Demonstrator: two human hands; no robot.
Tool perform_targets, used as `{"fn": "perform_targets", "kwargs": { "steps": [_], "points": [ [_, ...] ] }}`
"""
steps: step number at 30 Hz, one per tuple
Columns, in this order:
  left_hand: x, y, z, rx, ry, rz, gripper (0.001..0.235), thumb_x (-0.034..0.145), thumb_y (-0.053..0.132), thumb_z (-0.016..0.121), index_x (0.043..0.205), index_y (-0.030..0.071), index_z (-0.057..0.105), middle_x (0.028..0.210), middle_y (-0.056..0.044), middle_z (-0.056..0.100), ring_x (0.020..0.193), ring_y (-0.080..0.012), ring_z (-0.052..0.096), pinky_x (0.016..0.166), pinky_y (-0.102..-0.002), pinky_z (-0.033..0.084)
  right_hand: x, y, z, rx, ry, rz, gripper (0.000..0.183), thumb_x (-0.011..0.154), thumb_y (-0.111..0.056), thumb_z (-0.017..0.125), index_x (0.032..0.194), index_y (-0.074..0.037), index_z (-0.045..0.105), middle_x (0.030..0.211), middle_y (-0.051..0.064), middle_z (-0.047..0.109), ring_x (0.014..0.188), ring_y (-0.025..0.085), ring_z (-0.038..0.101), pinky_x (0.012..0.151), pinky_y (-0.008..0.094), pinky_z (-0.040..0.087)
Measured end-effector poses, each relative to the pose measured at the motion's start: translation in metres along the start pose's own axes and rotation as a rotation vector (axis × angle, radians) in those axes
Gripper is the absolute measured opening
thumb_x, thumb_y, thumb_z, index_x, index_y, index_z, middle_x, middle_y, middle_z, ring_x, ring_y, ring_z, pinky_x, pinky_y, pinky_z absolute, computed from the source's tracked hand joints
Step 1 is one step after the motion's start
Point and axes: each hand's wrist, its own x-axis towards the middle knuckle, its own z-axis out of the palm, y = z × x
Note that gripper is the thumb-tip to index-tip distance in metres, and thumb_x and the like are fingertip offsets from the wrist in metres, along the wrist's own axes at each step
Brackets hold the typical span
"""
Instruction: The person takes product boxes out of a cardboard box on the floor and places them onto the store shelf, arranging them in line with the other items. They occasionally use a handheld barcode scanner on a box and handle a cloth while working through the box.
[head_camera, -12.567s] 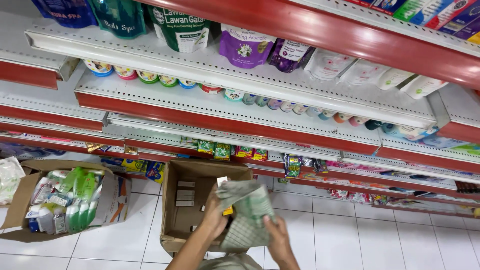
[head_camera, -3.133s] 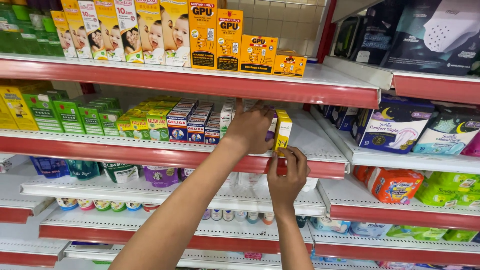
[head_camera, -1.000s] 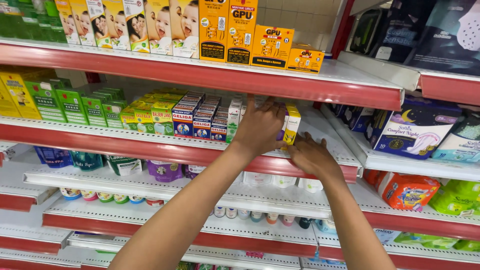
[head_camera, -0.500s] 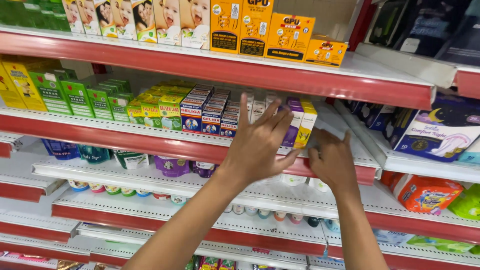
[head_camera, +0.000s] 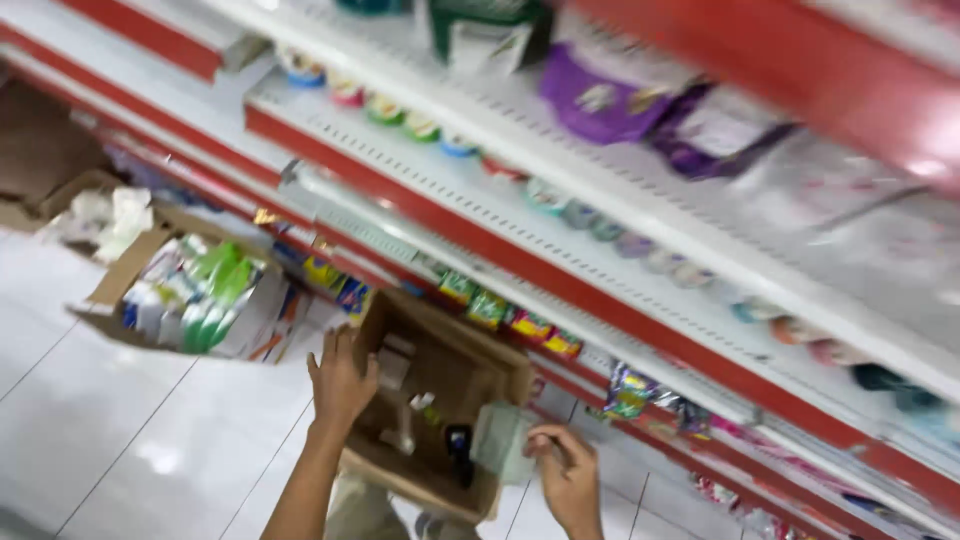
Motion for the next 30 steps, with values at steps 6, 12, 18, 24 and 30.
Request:
{"fn": "perform_targets", "kwargs": {
  "steps": [6, 12, 18, 24, 30],
  "points": [
    [-0.047, -0.131, 0.049, 0.082, -0.435, -0.316, 0.086, 0.076, 0.013, 0.071, 0.153, 0.011, 0.033, 0.149, -0.027, 0.049, 0.133, -0.0482, 0.050, 0.105, -0.065, 0.032, -0.057, 0.092, 0.159, 0.328, -0.527, 0.718, 0.017, 0.100, -0.007, 0.059, 0.110, 0.001, 0.070, 0.090, 0.008, 0.073, 0.086, 0.016, 0.070, 0.081, 0.031, 0.059],
    [-0.039, -0.123, 0.033, -0.236, -0.382, -0.295, 0.077, 0.075, -0.002, 0.065, 0.148, 0.006, 0.043, 0.139, -0.030, 0.055, 0.122, -0.0481, 0.058, 0.106, -0.049, 0.045, -0.021, 0.234, 0.260, 0.227, -0.518, 0.926, 0.027, 0.099, -0.004, 0.055, 0.125, -0.004, 0.064, 0.110, 0.009, 0.072, 0.091, 0.019, 0.071, 0.081, 0.033, 0.059],
    [-0.035, -0.133, 0.039, -0.315, -0.385, -0.305, 0.075, 0.071, -0.010, 0.057, 0.145, 0.001, 0.049, 0.134, -0.026, 0.062, 0.118, -0.0425, 0.062, 0.102, -0.045, 0.051, -0.017, 0.438, 0.323, -0.065, -0.602, 0.698, 0.047, 0.089, -0.008, 0.061, 0.135, -0.008, 0.057, 0.116, 0.016, 0.067, 0.094, 0.028, 0.066, 0.078, 0.041, 0.056],
    [-0.027, -0.133, 0.042, -0.307, -0.353, -0.240, 0.073, 0.070, -0.010, 0.058, 0.142, -0.001, 0.051, 0.132, -0.024, 0.064, 0.120, -0.0393, 0.063, 0.105, -0.044, 0.051, 0.014, 0.358, 0.374, -0.557, -0.718, 0.500, 0.056, 0.085, -0.026, 0.068, 0.138, -0.012, 0.057, 0.135, 0.021, 0.050, 0.110, 0.041, 0.059, 0.087, 0.050, 0.054],
    [-0.028, -0.135, 0.043, -0.287, -0.351, -0.238, 0.074, 0.067, -0.010, 0.060, 0.141, -0.002, 0.052, 0.130, -0.025, 0.065, 0.117, -0.0396, 0.064, 0.103, -0.044, 0.051, 0.032, 0.317, 0.379, -0.777, -0.757, 0.277, 0.064, 0.081, -0.037, 0.073, 0.139, -0.014, 0.058, 0.151, 0.026, 0.036, 0.122, 0.050, 0.054, 0.095, 0.055, 0.052]
  ]
}}
